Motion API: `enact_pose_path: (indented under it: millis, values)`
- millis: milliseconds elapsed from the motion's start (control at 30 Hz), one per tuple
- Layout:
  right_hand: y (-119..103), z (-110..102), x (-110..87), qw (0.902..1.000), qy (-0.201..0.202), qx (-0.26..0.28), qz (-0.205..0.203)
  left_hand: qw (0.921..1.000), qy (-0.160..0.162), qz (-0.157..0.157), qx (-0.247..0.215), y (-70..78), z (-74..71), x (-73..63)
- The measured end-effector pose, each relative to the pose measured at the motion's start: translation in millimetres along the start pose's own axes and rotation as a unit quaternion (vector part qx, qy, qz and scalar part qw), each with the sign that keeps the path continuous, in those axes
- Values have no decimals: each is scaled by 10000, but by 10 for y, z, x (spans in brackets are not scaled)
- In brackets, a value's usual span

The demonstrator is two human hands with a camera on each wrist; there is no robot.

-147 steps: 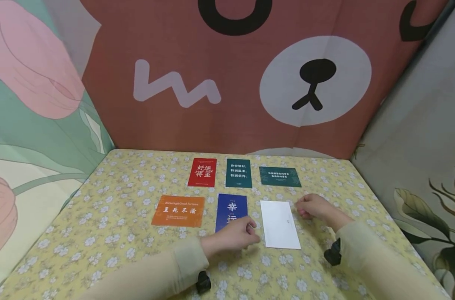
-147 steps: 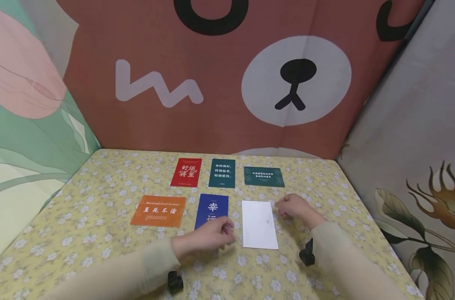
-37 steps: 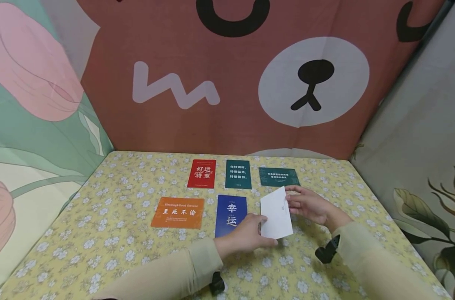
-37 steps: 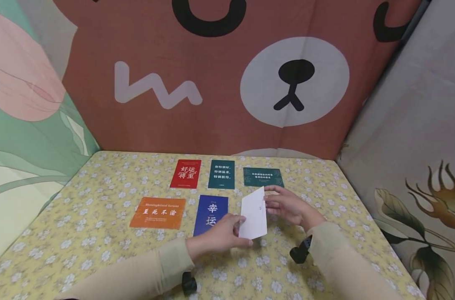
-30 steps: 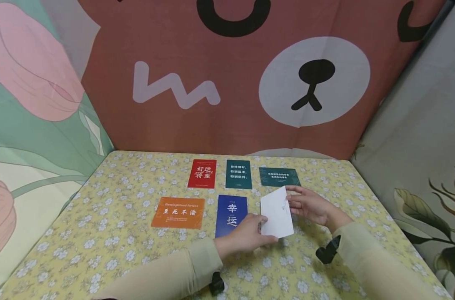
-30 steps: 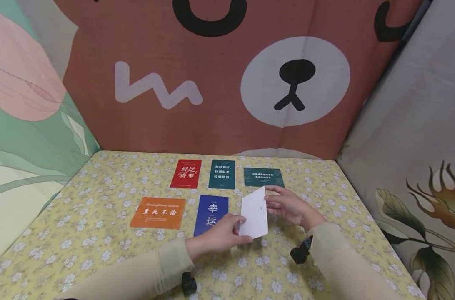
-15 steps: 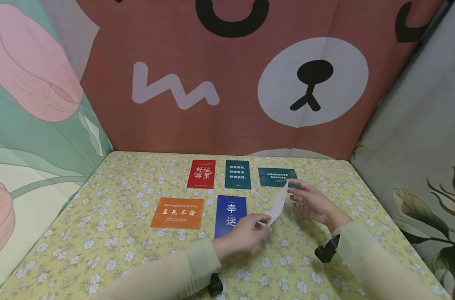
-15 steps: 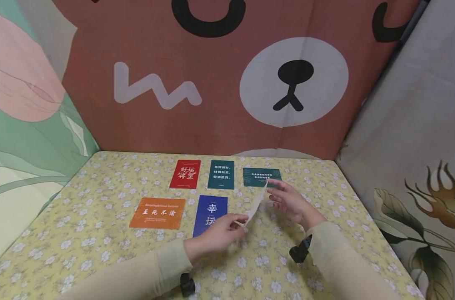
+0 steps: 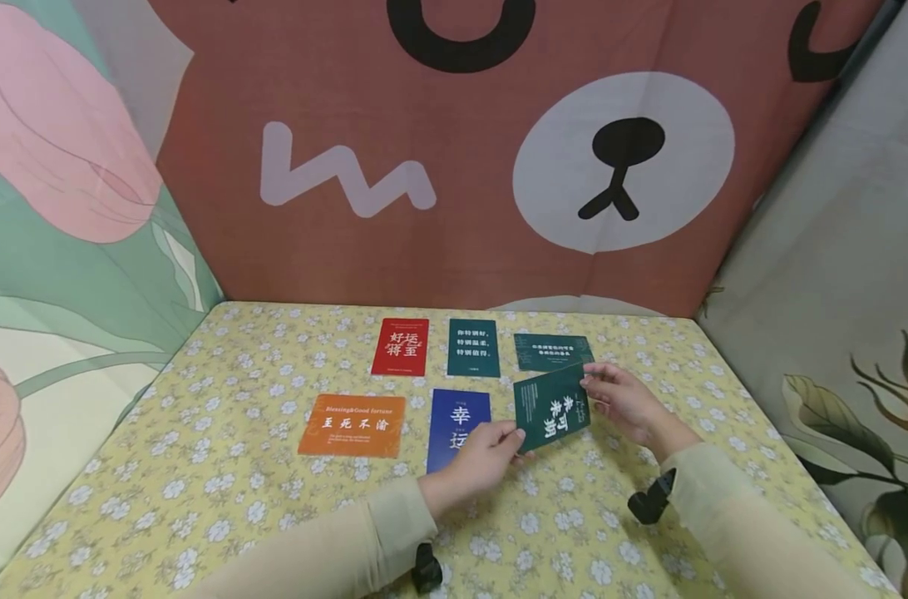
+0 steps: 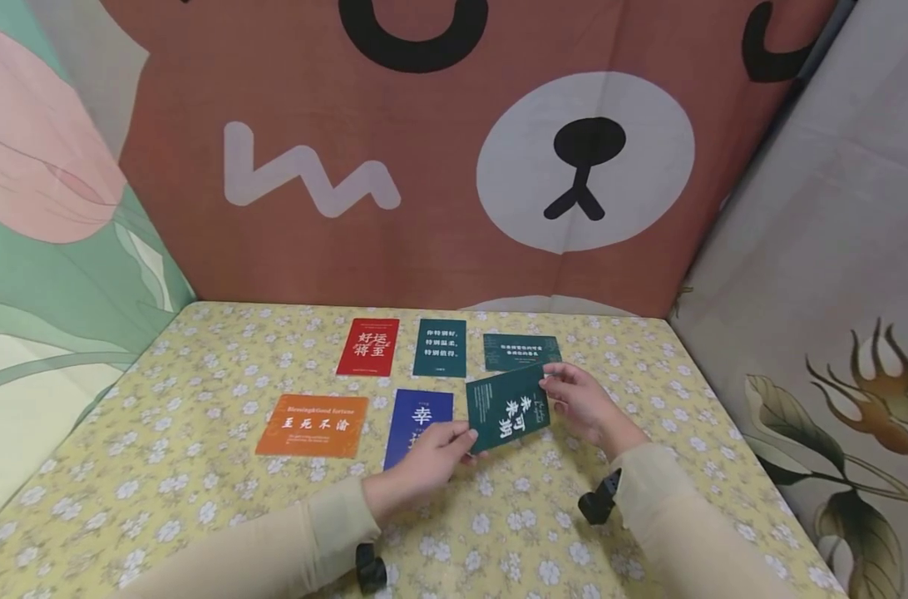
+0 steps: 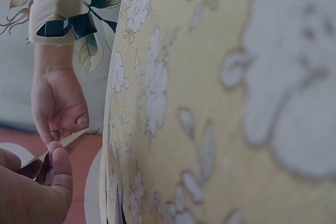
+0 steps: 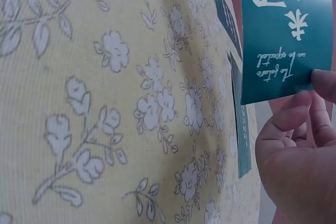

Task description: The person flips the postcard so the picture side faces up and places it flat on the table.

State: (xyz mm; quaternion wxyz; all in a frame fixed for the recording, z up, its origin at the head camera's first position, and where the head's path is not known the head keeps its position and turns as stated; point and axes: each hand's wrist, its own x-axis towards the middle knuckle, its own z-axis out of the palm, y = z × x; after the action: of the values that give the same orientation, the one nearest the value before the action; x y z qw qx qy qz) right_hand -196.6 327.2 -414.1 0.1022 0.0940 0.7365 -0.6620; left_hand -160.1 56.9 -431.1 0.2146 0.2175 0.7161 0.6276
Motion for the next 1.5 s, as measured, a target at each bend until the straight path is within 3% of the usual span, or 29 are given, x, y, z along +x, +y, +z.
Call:
enact_pose_path:
  millis: [233,467,600,700,900,1300,1500]
  values:
    - [3,4,-5,9995,54,-317,-64,9996,127,-113,-204,0,1,-10]
    - [71,-33,-25,9993,-220,-287,97,9909,641,-306,-1144,9,31,-20]
    - [107,-75,-49,9990,-449,-57,64,9862,779,-486,-1381,16,14,-19]
    - [124,-109,-62,9982,-598,-20,-77,9865,919,-431,-1286,-5,-35,-2]
    - [137,-151,-67,9969,-713,-267,-179,9829,1604,-277,-858,-35,-190,33]
    - [193,-210,-59,9924,-1178,-348,-108,9830,1626,-178,-833,-85,-220,45]
    - [212,-219,-25,9983,-588,-47,-36,9851,1456,-286,-867,-72,-167,33]
